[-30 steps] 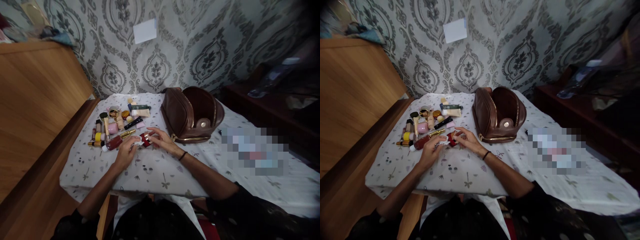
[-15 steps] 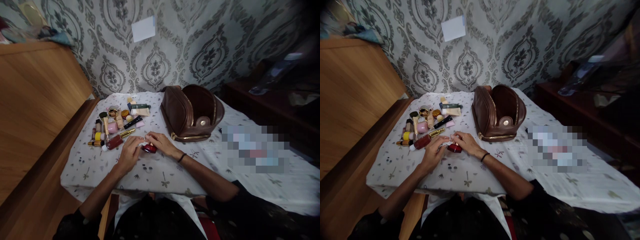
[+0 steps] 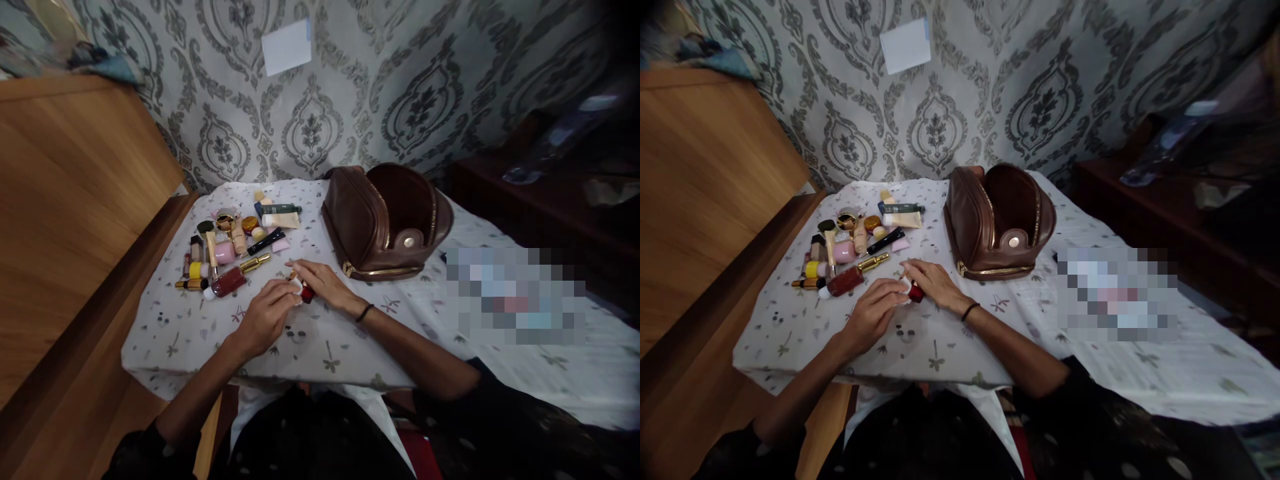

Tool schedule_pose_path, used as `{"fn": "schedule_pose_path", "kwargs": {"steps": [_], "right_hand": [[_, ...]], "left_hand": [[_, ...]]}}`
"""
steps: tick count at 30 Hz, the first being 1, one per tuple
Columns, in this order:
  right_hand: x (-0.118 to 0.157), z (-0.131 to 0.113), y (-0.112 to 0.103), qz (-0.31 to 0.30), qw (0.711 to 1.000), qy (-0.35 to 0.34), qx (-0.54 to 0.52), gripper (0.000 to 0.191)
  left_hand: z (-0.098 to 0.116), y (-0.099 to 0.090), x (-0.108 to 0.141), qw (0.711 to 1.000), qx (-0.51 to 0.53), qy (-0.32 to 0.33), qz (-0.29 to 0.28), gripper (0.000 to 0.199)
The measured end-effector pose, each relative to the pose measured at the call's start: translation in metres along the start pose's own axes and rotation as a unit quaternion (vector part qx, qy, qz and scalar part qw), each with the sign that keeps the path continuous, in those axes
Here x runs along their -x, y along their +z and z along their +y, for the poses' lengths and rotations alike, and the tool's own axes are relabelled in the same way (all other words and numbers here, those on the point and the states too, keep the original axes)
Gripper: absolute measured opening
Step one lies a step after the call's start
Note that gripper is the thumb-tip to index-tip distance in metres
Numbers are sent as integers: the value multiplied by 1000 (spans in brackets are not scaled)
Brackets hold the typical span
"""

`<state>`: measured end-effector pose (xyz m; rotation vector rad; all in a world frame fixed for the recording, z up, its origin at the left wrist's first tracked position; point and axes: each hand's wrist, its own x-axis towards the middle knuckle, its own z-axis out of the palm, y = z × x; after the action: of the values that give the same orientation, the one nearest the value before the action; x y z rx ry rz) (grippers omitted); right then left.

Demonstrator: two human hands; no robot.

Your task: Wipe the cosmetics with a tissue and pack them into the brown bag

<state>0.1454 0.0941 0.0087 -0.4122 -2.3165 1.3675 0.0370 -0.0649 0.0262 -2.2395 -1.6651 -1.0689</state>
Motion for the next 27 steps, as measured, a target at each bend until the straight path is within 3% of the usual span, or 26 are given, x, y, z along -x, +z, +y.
{"fn": "schedule_pose_path", "kwargs": {"steps": [3,7,16,21,27], "right_hand": [[-2,5,0,-8,1000,19,-20,57],[-6,14,-3,-28,998,41,-48,65],[-6,22,-18,-148,967,97,-184,58],[-5,16,-14,-131,973,88,-168,60],[-4,14,-7,-83,990,31,-108,53]], "left_hand": [[-1,-1,7,1000,12,4,-13,29],[-6,-4,14,999,25,-45,5,27],[-20,-3,13,990,60,-119,45,19],[-22,-5,10,988,55,-135,54,20],[-21,-5,8,987,54,-141,62,20]]}}
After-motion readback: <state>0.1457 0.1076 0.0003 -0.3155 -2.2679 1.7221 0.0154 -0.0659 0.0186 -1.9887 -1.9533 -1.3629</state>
